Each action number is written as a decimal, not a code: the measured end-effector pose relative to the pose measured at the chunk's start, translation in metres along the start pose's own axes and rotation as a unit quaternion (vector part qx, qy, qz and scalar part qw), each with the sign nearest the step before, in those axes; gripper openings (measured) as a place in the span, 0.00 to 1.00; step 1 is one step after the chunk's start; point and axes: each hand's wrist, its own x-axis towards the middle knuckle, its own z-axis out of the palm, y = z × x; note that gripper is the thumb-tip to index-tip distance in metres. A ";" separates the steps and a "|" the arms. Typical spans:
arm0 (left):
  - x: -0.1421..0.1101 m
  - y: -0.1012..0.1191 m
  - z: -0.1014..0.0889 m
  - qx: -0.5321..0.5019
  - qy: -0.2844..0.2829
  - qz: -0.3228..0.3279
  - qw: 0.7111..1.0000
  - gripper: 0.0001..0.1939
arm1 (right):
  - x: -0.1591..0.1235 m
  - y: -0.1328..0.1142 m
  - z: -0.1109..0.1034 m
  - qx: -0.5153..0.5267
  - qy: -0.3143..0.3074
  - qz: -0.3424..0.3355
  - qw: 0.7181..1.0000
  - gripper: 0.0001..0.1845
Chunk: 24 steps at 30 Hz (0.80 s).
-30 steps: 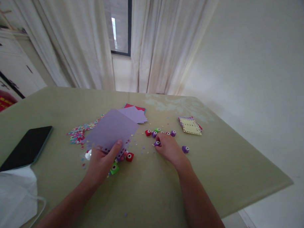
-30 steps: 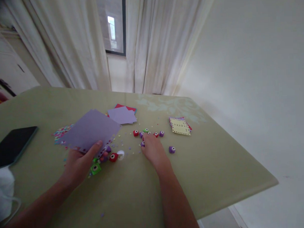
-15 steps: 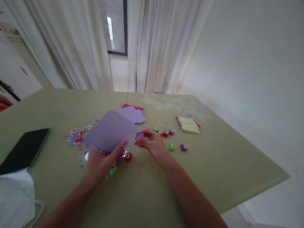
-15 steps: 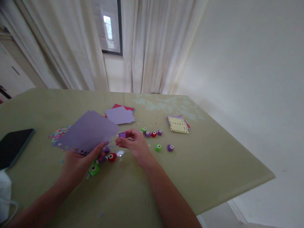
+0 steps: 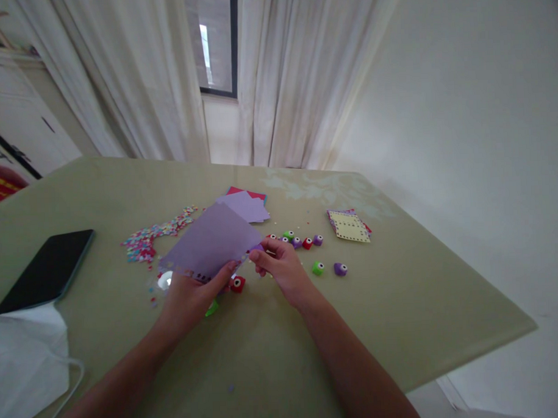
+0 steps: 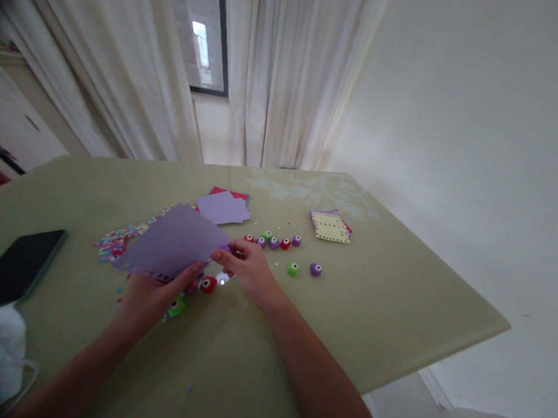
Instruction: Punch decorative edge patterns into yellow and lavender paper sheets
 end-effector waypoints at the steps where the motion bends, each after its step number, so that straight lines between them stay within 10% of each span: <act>1: 0.001 -0.001 0.000 -0.001 -0.004 0.001 1.000 0.11 | 0.000 0.001 -0.001 -0.010 -0.005 -0.002 1.000 0.24; 24: 0.002 -0.008 0.004 -0.017 -0.035 0.003 0.999 0.11 | 0.001 0.007 -0.002 0.005 -0.014 0.018 1.000 0.31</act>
